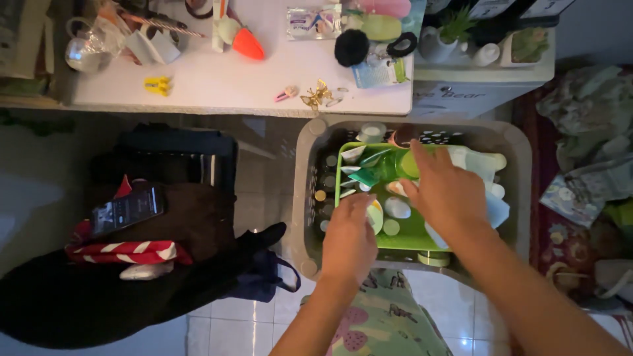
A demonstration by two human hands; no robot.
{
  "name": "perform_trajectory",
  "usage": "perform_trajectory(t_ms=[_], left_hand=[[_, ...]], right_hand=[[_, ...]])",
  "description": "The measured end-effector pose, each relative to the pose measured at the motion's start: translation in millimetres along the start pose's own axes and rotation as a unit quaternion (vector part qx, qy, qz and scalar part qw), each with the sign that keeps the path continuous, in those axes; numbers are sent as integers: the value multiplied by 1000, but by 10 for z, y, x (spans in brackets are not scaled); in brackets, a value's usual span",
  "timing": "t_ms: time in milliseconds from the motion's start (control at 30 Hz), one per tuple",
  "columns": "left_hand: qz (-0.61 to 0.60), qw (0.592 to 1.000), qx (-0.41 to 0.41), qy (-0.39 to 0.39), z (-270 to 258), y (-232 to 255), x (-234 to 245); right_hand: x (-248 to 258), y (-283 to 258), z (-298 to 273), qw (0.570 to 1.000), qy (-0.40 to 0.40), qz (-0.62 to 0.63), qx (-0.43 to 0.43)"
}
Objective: Organizing various skincare and cosmetic bottles into a storage tray within a rolling trolley.
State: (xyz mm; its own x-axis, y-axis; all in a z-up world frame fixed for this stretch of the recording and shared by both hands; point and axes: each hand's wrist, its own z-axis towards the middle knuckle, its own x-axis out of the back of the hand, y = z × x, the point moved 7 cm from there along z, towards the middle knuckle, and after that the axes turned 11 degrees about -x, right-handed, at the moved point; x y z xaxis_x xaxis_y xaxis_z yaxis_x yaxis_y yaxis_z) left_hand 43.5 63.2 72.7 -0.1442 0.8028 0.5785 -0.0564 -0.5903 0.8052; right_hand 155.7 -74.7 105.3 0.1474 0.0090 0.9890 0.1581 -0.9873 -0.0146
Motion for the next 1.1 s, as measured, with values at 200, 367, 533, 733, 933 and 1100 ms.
perform_trajectory(t_ms=[200, 367, 533, 733, 933, 1100], left_hand=[[-118, 992, -32, -32, 132, 293, -108], [-167, 982, -34, -76, 111, 303, -506], [-150, 976, -33, -154, 161, 420, -676], [-136, 969, 38, -204, 109, 184, -1040], [-273, 950, 42, -142, 46, -112, -1358], [-361, 906, 166, -146, 202, -3, -1324]], right_hand=[[-75, 63, 101, 999, -33, 5, 1], [201, 147, 41, 999, -28, 37, -24], [959, 483, -204, 993, 40, 91, -61], [1619, 905, -685, 983, 73, 140, -92], [1365, 1273, -956, 971, -8, 156, -183], [1325, 1340, -1019, 959, -100, 121, -235]])
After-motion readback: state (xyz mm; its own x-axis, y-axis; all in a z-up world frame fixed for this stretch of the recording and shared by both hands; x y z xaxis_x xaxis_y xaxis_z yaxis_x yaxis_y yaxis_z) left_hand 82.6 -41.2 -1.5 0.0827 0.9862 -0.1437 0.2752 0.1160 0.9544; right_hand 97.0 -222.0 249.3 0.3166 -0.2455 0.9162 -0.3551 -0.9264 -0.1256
